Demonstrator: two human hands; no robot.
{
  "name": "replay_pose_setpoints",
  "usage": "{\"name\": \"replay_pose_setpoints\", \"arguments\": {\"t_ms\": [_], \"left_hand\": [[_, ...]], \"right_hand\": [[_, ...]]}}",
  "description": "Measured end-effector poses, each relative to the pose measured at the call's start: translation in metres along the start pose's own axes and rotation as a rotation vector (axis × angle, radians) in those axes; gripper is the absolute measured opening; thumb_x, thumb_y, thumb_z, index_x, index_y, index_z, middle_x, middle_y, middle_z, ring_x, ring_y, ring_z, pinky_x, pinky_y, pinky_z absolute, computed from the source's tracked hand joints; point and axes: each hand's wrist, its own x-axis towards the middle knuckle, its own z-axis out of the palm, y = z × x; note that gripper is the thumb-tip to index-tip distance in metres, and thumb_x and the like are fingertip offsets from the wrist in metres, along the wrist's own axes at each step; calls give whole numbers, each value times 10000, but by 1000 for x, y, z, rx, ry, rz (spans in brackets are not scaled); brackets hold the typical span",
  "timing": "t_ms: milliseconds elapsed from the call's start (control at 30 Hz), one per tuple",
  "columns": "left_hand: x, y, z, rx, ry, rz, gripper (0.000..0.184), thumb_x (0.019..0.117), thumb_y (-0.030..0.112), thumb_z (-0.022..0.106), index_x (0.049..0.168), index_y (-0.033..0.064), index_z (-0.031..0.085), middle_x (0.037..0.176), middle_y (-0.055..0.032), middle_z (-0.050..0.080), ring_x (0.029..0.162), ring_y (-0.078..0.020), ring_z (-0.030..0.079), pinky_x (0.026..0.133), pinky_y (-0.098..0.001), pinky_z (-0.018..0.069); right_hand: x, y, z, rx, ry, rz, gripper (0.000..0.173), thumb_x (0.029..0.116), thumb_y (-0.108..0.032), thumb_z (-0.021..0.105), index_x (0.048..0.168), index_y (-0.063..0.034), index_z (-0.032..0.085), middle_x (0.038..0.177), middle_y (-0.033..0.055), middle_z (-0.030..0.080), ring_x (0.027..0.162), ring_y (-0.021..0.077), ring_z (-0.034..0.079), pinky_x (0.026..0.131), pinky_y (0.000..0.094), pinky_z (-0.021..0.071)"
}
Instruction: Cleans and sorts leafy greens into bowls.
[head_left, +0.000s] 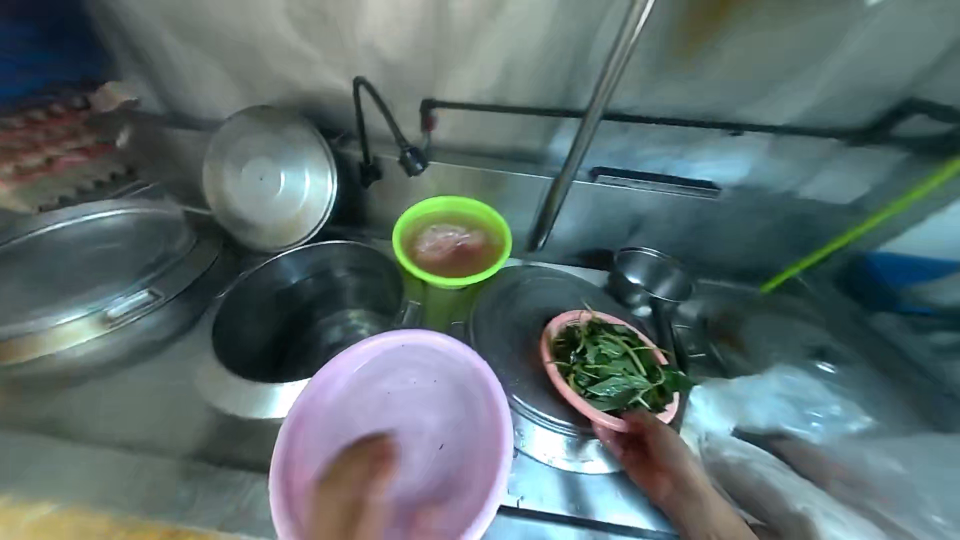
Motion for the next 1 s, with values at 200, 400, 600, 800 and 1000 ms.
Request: {"name": "replay_pose_setpoints", "arguments": {"t_ms": [200,400,600,800,1000], "left_hand": [[105,66,216,54,-797,395,958,800,891,490,1605,401,320,1727,-85,130,1583,-396,35,1219,-708,61],[89,67,284,184,-1163,175,988,794,807,617,1622,454,208,1727,-123,89,1557,-457,115,1186,-717,169],[98,77,296,294,-1334,-15,1098,704,576,852,1613,318,294,1658,-188,247,1510,-466,229,1102,-677,344],[106,84,308,334,-1388,-48,914,766,474,837,1516,141,436,1545,-268,372,1449,-480,329,1081,-617,407],[108,89,315,383,-1391,-42,745,862,441,767,1441,63,487,1462,-308,431,1391,-481,411,1041,-569,463]], "right_hand": [[-24,17,-23,-155,-82,13,189,1068,-111,402,1058,33,524,690,132,666,571,225,686,556,386,615],[-25,17,-30,-78,-143,117,103,1018,6,430,1101,7,491,718,123,686,596,234,713,569,401,636],[-23,9,-27,-103,-115,90,119,1001,9,444,1114,23,479,728,84,659,589,193,695,550,387,628],[-17,1,-28,-186,-142,97,123,985,6,479,1105,28,500,759,52,646,610,145,684,587,352,629],[-14,-4,-28,-231,-143,109,146,955,17,499,1100,20,491,762,55,643,602,143,687,570,352,632]]}}
